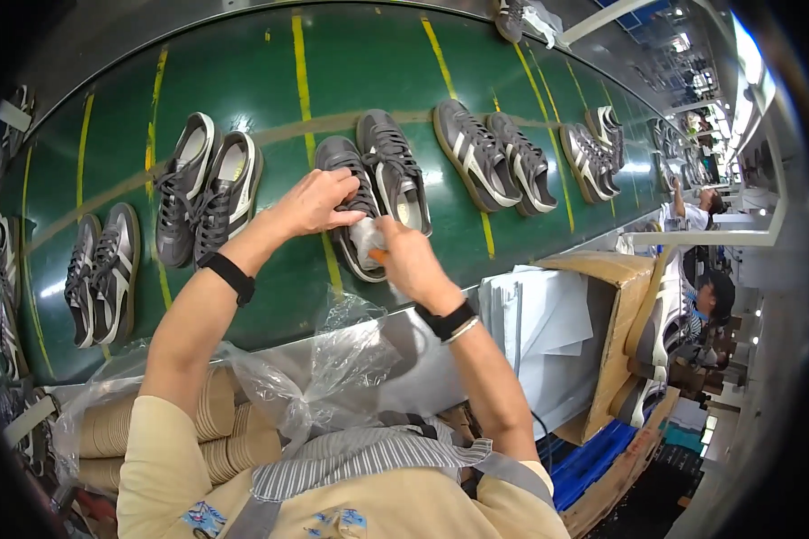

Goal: Inserting cardboard shoe supports into sneakers and wrapping them in tissue paper on a conveyor belt assembly line.

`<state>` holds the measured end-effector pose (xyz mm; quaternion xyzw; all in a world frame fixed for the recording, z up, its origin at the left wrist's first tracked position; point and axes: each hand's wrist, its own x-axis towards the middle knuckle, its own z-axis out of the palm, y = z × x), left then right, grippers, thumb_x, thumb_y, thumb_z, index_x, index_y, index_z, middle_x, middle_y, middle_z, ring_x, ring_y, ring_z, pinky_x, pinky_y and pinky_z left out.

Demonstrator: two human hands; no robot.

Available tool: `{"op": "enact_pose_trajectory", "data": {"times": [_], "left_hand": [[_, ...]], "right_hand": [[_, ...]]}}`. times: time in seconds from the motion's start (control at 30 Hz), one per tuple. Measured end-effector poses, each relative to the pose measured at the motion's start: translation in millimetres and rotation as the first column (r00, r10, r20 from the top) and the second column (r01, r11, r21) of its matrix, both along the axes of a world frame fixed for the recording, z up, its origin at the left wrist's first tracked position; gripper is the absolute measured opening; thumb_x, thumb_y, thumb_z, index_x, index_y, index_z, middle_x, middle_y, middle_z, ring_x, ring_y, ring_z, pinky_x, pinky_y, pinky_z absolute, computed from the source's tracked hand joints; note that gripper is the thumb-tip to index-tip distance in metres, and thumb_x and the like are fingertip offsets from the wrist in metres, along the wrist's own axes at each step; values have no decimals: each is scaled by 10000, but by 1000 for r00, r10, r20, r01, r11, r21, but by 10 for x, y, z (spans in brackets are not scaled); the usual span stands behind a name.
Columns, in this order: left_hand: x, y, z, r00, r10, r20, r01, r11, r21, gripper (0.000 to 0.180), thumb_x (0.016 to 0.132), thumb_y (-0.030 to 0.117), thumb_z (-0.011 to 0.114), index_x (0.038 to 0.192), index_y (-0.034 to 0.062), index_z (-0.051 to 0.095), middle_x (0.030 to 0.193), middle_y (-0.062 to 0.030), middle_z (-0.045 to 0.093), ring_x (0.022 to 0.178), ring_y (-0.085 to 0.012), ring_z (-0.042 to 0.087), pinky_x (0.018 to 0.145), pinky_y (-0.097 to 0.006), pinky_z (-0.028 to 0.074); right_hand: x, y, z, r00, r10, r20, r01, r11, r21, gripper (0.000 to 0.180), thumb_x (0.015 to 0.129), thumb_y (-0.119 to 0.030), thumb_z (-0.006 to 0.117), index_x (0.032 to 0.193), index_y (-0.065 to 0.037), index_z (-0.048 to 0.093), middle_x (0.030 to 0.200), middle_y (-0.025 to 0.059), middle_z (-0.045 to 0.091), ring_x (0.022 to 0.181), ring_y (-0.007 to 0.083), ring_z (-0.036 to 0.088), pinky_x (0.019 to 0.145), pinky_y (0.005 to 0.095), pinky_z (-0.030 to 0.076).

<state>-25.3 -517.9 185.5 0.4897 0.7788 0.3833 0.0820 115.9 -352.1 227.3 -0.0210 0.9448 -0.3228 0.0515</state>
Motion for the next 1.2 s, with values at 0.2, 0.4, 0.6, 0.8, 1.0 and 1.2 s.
{"op": "enact_pose_trajectory", "data": {"times": [0.2,0.4,0.6,0.8,1.0,1.2], "left_hand": [[66,114,-26,998,12,-55,-13,1000,-18,342,737,239,747,875,2,542,866,-157,567,791,-378,596,692,-457,493],[245,139,109,994,47,-103,-54,997,-59,348,755,230,737,954,28,535,930,-132,546,892,-360,586,729,-441,493],[634,-594,839,1000,2,6,-2,998,-70,343,801,205,712,1031,30,527,1053,-142,566,970,-355,574,798,-415,480],[1970,-2143,1889,980,-8,200,94,902,-422,336,707,155,716,993,45,580,895,-141,606,840,-347,608,721,-429,500],[3459,-2558,1499,966,244,-85,-256,852,-457,780,584,171,826,1265,3,485,1200,-180,548,1066,-379,545,925,-448,434],[3649,-2550,1243,906,410,-109,-424,868,-258,901,548,104,853,1338,-1,433,1228,-190,541,1116,-386,523,967,-463,407]], "right_hand": [[-158,-66,-410,954,20,-298,90,932,350,229,726,-105,734,862,-50,558,798,137,611,715,326,620,628,431,485],[-313,92,-477,934,-246,-261,342,825,449,482,609,-216,826,927,-57,500,824,112,618,749,312,615,719,417,446],[39,-88,6,909,-12,-416,174,919,354,400,650,-125,780,946,-54,520,926,124,559,903,316,543,781,404,407],[1308,-1114,241,945,325,-42,-302,814,-496,241,719,-161,733,856,-5,612,815,155,608,759,318,616,681,402,491],[1927,-2331,273,842,532,91,-282,577,-767,241,779,-151,724,888,35,617,782,153,628,691,230,626,653,331,492],[2083,-2385,99,918,397,5,-241,567,-788,133,808,-91,683,814,15,605,720,125,607,632,165,566,605,314,448]]}}
